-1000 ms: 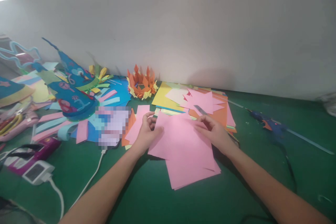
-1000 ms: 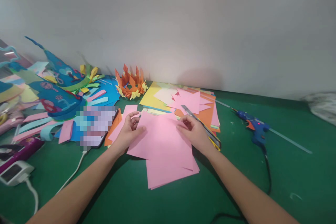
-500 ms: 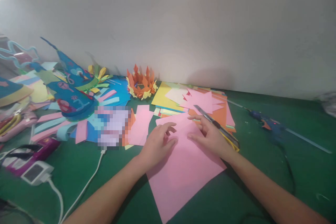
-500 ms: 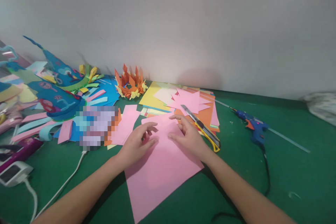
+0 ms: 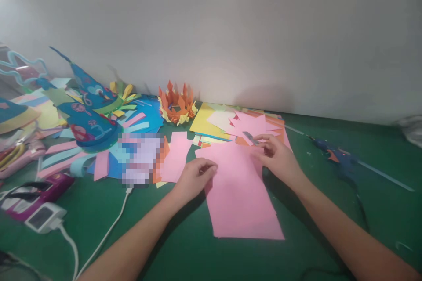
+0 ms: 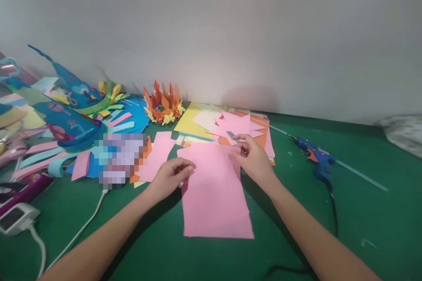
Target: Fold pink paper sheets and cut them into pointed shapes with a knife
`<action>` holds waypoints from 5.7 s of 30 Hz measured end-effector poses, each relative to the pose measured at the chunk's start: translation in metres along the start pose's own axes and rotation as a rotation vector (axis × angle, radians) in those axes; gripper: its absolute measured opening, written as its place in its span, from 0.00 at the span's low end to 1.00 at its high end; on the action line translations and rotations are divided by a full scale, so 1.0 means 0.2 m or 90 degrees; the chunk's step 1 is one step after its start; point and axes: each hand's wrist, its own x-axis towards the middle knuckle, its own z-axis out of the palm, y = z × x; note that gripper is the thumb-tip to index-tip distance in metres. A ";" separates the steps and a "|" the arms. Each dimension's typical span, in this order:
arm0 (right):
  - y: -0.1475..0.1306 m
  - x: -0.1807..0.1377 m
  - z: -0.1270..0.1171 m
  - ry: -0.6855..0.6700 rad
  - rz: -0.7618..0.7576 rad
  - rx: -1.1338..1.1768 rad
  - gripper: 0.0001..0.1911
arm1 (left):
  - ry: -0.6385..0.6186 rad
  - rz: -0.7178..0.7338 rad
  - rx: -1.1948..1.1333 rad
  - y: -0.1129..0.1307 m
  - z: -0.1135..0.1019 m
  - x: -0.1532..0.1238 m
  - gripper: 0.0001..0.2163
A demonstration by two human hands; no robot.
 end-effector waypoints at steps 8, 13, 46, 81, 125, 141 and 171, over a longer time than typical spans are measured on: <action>-0.03 -0.09 0.13 0.046 -0.044 0.071 0.12 | -0.074 0.223 0.223 0.00 0.01 -0.02 0.14; -0.04 -0.14 0.16 0.023 -0.196 0.035 0.06 | -0.017 0.241 0.316 -0.02 0.00 -0.01 0.14; -0.04 -0.21 0.26 -0.240 -0.690 -0.173 0.11 | -0.081 0.307 0.310 -0.09 -0.12 0.04 0.06; 0.00 -0.19 0.20 -0.344 -0.681 -0.186 0.15 | -0.099 0.186 0.303 -0.07 -0.10 0.03 0.10; 0.00 -0.18 0.21 -0.342 -0.697 -0.190 0.14 | -0.040 0.191 0.317 -0.11 -0.11 0.04 0.28; 0.01 -0.18 0.21 -0.348 -0.697 -0.192 0.14 | -0.045 0.175 0.335 -0.10 -0.11 0.04 0.28; 0.00 -0.18 0.21 -0.332 -0.702 -0.176 0.14 | 0.020 0.181 0.459 -0.07 -0.10 0.02 0.29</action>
